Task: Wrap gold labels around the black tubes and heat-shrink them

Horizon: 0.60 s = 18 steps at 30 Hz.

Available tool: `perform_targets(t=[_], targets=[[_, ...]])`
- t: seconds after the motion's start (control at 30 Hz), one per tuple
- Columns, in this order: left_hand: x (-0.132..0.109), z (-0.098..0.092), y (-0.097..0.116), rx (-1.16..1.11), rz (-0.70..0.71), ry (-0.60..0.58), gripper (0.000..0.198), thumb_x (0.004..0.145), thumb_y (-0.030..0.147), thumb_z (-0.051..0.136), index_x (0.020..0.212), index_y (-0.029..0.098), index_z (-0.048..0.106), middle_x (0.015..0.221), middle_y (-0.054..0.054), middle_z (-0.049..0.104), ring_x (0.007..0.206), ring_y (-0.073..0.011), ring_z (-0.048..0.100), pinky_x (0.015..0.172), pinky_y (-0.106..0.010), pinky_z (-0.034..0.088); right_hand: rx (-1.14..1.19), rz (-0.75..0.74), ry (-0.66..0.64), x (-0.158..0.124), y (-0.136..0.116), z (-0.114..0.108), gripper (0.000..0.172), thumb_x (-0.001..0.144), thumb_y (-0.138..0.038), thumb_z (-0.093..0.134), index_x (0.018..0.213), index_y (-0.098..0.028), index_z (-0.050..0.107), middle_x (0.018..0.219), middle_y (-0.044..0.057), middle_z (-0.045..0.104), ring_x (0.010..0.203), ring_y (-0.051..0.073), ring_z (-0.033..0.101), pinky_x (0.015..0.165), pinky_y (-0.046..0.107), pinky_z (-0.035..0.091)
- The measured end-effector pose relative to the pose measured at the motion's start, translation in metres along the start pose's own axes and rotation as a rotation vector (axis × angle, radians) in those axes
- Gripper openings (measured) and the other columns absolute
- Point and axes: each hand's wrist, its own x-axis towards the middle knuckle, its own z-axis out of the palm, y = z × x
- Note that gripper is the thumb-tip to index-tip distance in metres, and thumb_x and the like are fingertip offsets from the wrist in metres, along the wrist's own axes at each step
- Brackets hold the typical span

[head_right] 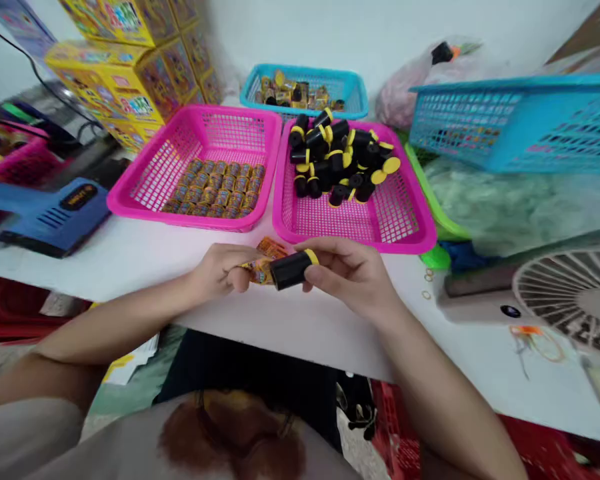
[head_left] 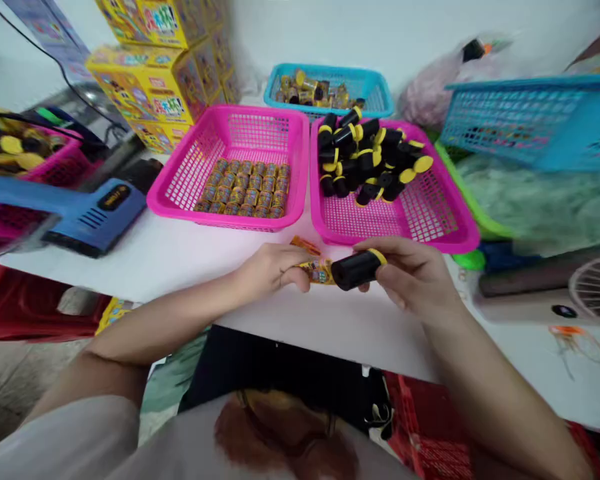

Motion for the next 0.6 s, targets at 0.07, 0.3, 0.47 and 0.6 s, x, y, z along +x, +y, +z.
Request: perform_targets(t=[0.07,0.3,0.47,0.6], targets=[[-0.001,0.0,0.002,-0.027,-0.004,-0.015,0.07,0.103,0.066,0.036,0.096,0.011,0.078,0.08,-0.011,0.08,0.072,-0.0157,0.078,0.066,-0.02,0.058,-0.035,0.0,0.012,-0.001,-0.004,0.003,0.023,0.086,-0.034,0.085,0.109,-0.032,0.081,0.088,-0.002,0.08,0.065,0.009,0.073,0.061,0.02,0.062],[-0.003,-0.005,-0.002,-0.096,-0.186,-0.118,0.067,0.1,0.068,0.045,0.135,0.018,0.072,0.096,-0.009,0.081,0.091,-0.0179,0.078,0.088,-0.026,0.061,-0.257,-0.088,0.079,0.0,-0.001,0.007,0.027,0.082,-0.025,0.087,0.108,-0.027,0.079,0.095,0.001,0.078,0.08,0.012,0.075,0.07,0.024,0.065],[0.002,0.002,0.0,-0.314,-0.31,-0.131,0.046,0.102,0.045,0.065,0.14,0.021,0.062,0.117,-0.009,0.077,0.107,-0.0186,0.076,0.084,-0.024,0.06,-0.408,-0.153,0.094,0.002,0.005,0.006,0.028,0.079,-0.026,0.088,0.105,-0.027,0.078,0.101,0.002,0.074,0.087,0.014,0.073,0.079,0.032,0.067],[0.003,0.009,0.005,-0.606,-0.422,-0.096,0.065,0.09,0.03,0.078,0.145,0.022,0.044,0.116,-0.011,0.078,0.105,-0.021,0.078,0.078,-0.025,0.061,-0.375,-0.119,0.085,0.001,0.011,0.011,0.037,0.076,-0.031,0.091,0.109,-0.027,0.075,0.098,0.001,0.078,0.087,0.015,0.076,0.077,0.029,0.066]])
